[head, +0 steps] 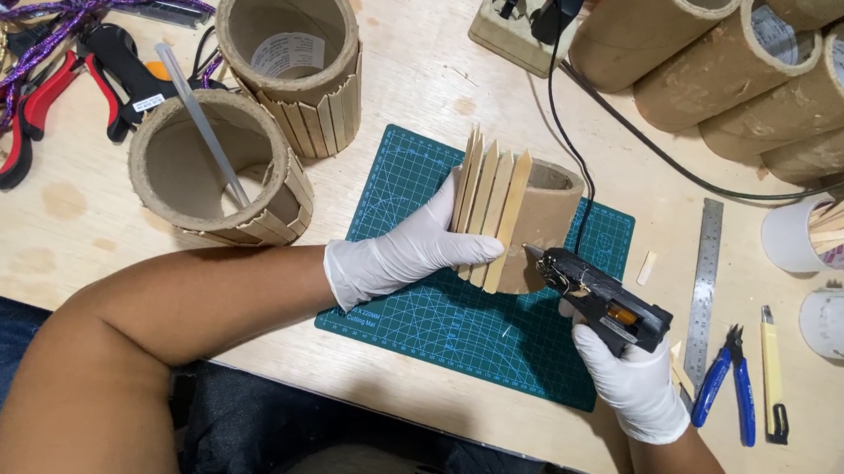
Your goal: Gluing wooden sticks onto a cardboard tube using a hot glue gun to create a decorative container.
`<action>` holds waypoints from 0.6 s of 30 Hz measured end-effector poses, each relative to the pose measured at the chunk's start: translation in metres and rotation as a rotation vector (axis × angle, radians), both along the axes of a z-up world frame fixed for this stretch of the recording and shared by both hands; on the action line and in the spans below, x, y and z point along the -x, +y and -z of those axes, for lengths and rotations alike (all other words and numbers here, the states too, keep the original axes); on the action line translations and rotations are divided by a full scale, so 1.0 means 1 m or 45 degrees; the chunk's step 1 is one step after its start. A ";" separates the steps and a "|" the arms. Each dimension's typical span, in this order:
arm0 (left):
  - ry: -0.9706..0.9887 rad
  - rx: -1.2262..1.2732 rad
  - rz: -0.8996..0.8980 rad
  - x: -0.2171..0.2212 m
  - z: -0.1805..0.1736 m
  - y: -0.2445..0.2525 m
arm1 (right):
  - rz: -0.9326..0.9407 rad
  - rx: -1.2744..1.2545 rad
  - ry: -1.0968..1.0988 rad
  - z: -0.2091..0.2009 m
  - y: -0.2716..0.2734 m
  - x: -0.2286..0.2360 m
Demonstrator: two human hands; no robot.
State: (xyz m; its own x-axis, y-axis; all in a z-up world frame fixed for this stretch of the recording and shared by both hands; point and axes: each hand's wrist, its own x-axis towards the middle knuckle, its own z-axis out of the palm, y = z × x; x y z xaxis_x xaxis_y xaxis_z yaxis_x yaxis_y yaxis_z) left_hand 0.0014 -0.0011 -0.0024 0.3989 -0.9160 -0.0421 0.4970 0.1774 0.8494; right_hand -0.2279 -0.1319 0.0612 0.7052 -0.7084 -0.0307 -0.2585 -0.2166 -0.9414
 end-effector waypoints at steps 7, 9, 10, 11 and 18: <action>-0.006 -0.005 -0.006 0.001 -0.003 0.001 | 0.011 0.018 0.000 0.004 -0.001 0.001; -0.011 -0.011 0.001 0.001 -0.002 0.001 | 0.011 0.023 0.004 0.005 -0.001 0.002; -0.007 -0.010 0.002 0.000 -0.002 0.001 | 0.016 0.026 0.010 0.003 0.000 0.001; -0.002 -0.009 0.003 0.000 -0.002 0.001 | 0.021 0.030 0.017 0.002 0.001 0.001; -0.001 -0.021 0.008 0.000 -0.005 0.002 | 0.018 0.037 0.008 -0.002 0.003 -0.001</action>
State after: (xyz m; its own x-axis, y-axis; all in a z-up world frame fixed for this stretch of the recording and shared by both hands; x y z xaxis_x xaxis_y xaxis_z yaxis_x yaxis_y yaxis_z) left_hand 0.0009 0.0004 0.0031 0.3934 -0.9176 -0.0567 0.4975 0.1606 0.8525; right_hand -0.2264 -0.1293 0.0631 0.6951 -0.7188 -0.0147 -0.2677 -0.2398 -0.9332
